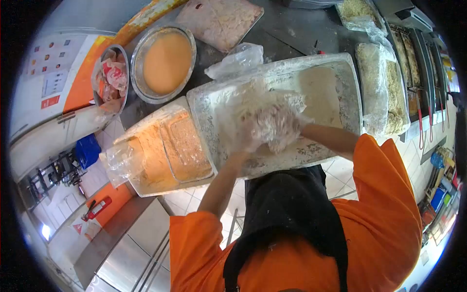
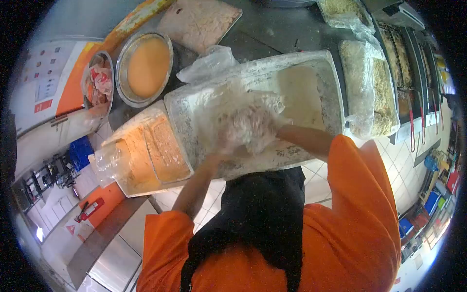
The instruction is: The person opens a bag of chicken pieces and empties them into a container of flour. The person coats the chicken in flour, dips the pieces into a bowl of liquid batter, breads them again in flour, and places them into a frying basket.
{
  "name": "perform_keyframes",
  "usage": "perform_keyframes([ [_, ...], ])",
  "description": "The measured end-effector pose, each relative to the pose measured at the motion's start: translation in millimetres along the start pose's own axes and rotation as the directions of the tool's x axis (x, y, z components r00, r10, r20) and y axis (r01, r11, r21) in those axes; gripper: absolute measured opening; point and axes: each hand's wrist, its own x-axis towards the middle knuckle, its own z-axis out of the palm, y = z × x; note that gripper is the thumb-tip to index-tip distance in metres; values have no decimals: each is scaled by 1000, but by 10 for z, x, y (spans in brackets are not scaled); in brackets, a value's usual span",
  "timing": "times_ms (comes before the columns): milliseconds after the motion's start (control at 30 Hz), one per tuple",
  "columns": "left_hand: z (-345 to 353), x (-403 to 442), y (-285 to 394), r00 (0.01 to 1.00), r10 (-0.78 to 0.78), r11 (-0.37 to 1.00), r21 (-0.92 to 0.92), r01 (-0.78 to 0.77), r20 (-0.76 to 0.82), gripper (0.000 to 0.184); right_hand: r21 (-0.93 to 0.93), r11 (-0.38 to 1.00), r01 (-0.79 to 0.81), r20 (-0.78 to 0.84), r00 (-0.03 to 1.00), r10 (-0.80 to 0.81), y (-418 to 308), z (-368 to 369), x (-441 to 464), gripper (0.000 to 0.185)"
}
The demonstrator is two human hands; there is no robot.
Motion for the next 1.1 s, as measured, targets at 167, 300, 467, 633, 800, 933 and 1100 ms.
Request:
perform_keyframes([
  [167,-545,384,14,950,303,949,121,-292,-79,75,183,983,-22,103,995,3,222,-395,312,44],
  [300,-1033,234,8,984,-138,982,-144,120,-117,70,712,388,-585,351,775,525,387,-1056,257,34],
  [467,-612,798,228,828,-546,758,-496,423,-129,59,-249,943,221,-371,878,-304,747,697,1096,30],
  [633,-1012,108,493,921,-381,897,-277,344,-87,55,127,992,3,165,986,-24,465,45,626,40],
  [800,-936,-286,502,732,-679,659,-483,576,-55,53,381,795,-473,252,880,403,1106,-283,-101,45],
  [933,-588,4,241,790,-610,642,-548,536,58,53,522,694,-495,79,839,539,1154,431,-252,44],
  [1100,-851,123,856,806,-575,374,-831,411,140,54,777,559,-291,81,926,369,615,448,189,52],
])
